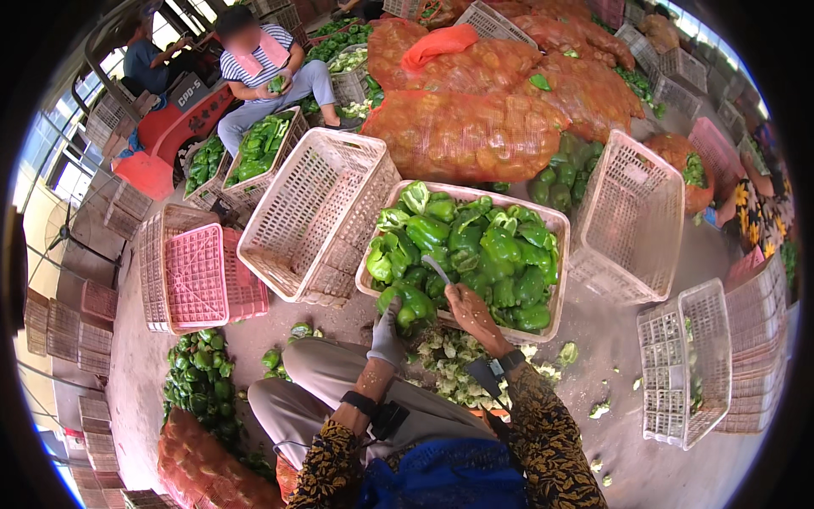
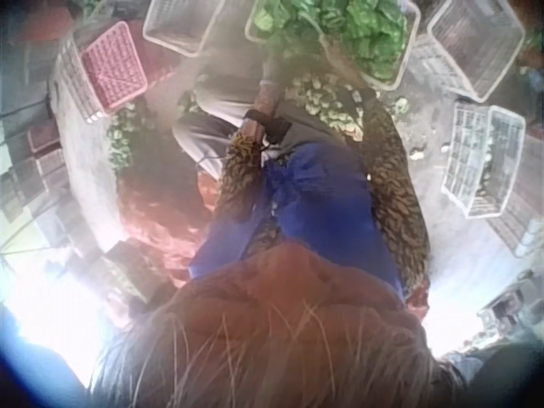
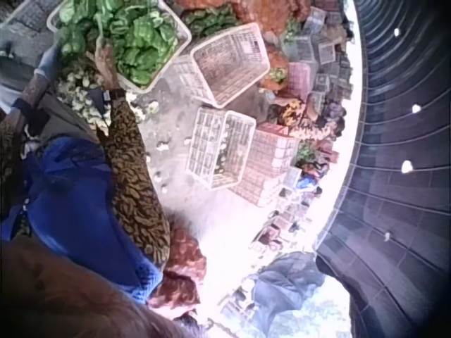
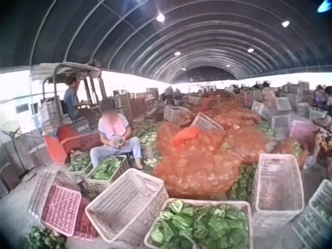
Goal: The person trims the stems of green bell peppers using a knife, places the trimmed peppers into a basket, and reaches for more peppers from a large mesh bag on the floor.
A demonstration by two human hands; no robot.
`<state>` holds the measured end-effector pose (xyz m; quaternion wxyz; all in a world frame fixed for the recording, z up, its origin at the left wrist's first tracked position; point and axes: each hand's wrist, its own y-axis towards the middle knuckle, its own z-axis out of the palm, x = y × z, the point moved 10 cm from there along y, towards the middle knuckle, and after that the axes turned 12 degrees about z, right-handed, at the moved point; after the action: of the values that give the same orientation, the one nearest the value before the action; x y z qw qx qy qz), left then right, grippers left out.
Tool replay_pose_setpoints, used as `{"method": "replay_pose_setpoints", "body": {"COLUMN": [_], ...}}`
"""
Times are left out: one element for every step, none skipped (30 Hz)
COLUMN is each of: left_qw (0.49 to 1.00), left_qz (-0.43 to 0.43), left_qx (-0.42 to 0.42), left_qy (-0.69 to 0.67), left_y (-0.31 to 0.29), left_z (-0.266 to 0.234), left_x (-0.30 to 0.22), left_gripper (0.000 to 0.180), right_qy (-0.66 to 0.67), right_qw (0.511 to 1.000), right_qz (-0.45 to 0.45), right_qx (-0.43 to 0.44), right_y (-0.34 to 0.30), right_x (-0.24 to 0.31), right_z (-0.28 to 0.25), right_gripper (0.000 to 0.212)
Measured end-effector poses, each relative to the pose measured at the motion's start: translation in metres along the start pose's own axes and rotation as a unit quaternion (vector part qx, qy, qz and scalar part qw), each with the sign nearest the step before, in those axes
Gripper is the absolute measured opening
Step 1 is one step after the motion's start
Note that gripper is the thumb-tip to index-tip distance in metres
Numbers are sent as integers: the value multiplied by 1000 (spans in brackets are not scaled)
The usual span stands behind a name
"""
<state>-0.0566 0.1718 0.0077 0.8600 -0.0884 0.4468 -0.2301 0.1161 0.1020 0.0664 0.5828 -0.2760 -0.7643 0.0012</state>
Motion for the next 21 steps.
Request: {"method": "replay_pose_setpoints", "body": {"left_qw": [999,996,991,991,991,990,989,988,985,983,981,978,976,977,979,978,975,972,968,972,976], "left_qz": [15,35,53,61,70,79,91,101,118,124,137,151,161,154,146,140,146,151,159,147,134], "left_qx": [-22,-48,-75,-76,-77,-79,-76,-69,-81,-81,-84,-86,-83,-90,-97,-111,-122,-131,-146,-142,-137], "left_qy": [28,60,92,90,90,89,90,91,99,104,111,119,122,114,107,104,112,119,127,117,107], "left_y": [5,11,14,16,17,17,18,21,22,21,25,28,30,30,31,31,29,28,27,24,20], "left_z": [-9,-22,-36,-34,-31,-30,-23,-13,-24,-27,-34,-39,-41,-37,-31,-34,-37,-39,-44,-35,-26], "left_x": [5,7,8,12,12,11,13,17,14,11,11,9,12,16,19,19,17,15,10,11,13], "left_gripper": [56,59,63,66,69,71,71,71,71,72,71,71,70,69,69,68,68,68,68,71,74], "right_qy": [9,20,3,-16,-32,-82,-94,-108,-168,-228,-237,-246,-259,-193,-126,-109,-92,-132,-171,-209,-202], "right_qw": [1000,999,999,998,997,994,994,987,972,949,946,942,937,949,956,959,962,963,962,960,960], "right_qz": [11,21,25,33,40,42,-40,-121,-162,-199,-207,-215,-222,-243,-264,-260,-257,-232,-207,-187,-193], "right_qx": [9,24,38,43,50,60,26,-12,-42,-84,-81,-77,-78,-52,-25,-2,22,33,51,27,16], "right_y": [-7,-12,-16,-19,-20,-17,-8,9,7,3,8,11,13,20,27,26,25,22,14,-1,-5], "right_x": [3,9,18,25,32,36,35,17,30,45,51,57,59,50,42,42,42,36,43,52,45], "right_z": [-3,-1,6,10,15,21,19,20,32,38,46,53,55,52,46,49,52,53,56,45,39], "right_gripper": [42,40,39,38,37,33,31,28,23,19,19,18,18,19,20,20,20,20,19,18,18]}}
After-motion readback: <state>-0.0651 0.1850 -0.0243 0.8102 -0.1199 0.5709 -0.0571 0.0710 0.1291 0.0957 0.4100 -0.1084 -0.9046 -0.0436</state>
